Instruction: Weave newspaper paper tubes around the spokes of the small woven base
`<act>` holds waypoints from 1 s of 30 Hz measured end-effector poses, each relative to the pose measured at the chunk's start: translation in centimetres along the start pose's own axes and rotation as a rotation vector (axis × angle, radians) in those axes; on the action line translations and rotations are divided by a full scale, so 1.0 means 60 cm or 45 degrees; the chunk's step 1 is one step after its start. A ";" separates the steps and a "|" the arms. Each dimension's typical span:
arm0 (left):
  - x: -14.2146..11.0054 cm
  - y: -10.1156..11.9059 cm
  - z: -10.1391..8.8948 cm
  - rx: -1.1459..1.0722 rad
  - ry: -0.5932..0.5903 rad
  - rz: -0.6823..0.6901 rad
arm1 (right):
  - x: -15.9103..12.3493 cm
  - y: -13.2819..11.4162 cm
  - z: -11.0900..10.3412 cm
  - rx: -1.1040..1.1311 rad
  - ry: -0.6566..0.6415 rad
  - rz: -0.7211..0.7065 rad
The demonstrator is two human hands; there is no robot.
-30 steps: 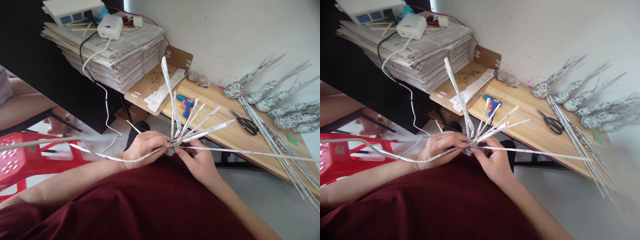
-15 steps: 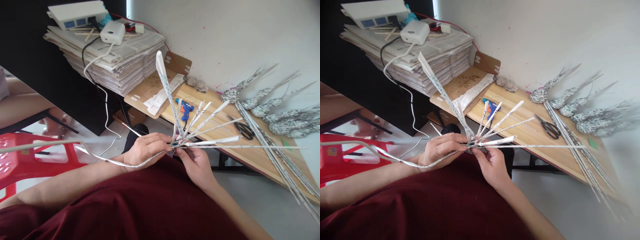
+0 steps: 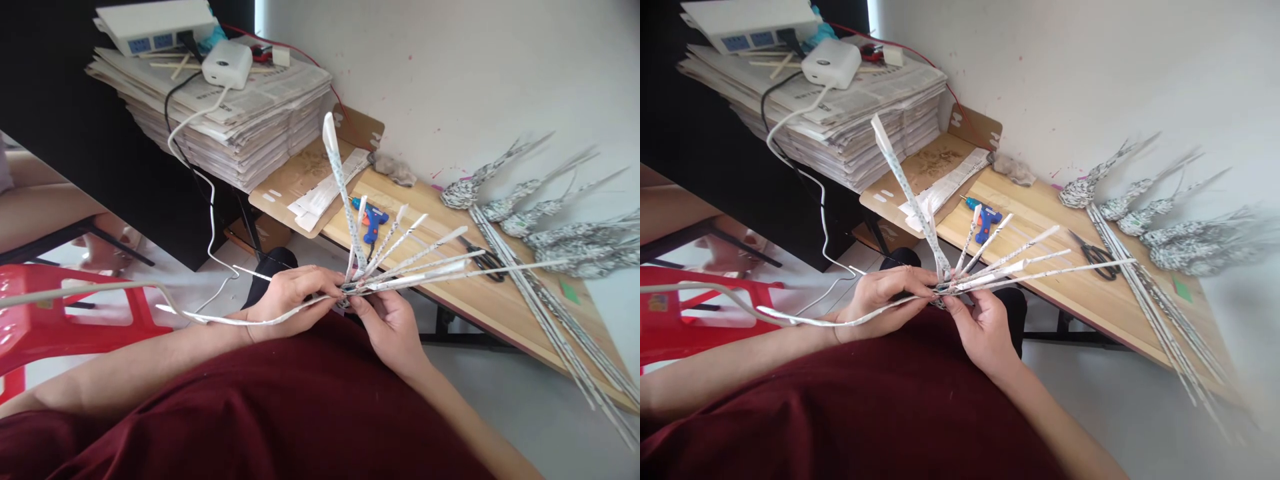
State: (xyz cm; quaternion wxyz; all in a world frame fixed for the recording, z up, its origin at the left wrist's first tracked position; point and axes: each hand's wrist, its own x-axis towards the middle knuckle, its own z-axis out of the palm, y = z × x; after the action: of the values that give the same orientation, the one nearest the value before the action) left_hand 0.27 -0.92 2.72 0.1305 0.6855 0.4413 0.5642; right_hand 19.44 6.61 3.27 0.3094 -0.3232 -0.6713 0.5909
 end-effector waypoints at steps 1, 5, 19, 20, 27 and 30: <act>0.000 0.002 0.002 -0.043 0.019 -0.064 | 0.000 -0.001 0.001 0.027 -0.001 0.016; -0.002 0.010 0.012 -0.222 0.107 -0.374 | 0.003 -0.005 0.004 0.067 -0.025 0.087; 0.008 0.010 0.008 -0.101 0.156 -0.255 | 0.009 -0.014 0.006 -0.168 0.111 -0.166; 0.010 0.010 0.007 -0.082 0.156 -0.230 | 0.010 -0.015 0.006 -0.167 0.110 -0.174; 0.023 0.011 -0.002 -0.063 0.136 -0.148 | 0.015 -0.006 0.002 -0.113 0.039 -0.232; 0.029 0.011 -0.006 -0.074 0.106 -0.098 | 0.018 -0.004 0.002 -0.034 0.028 -0.255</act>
State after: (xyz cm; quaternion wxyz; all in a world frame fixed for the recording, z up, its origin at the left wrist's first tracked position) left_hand 0.23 -0.13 4.41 0.1536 0.6400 0.4557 0.5993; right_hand 18.71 7.38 3.53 0.3700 -0.2651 -0.7046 0.5444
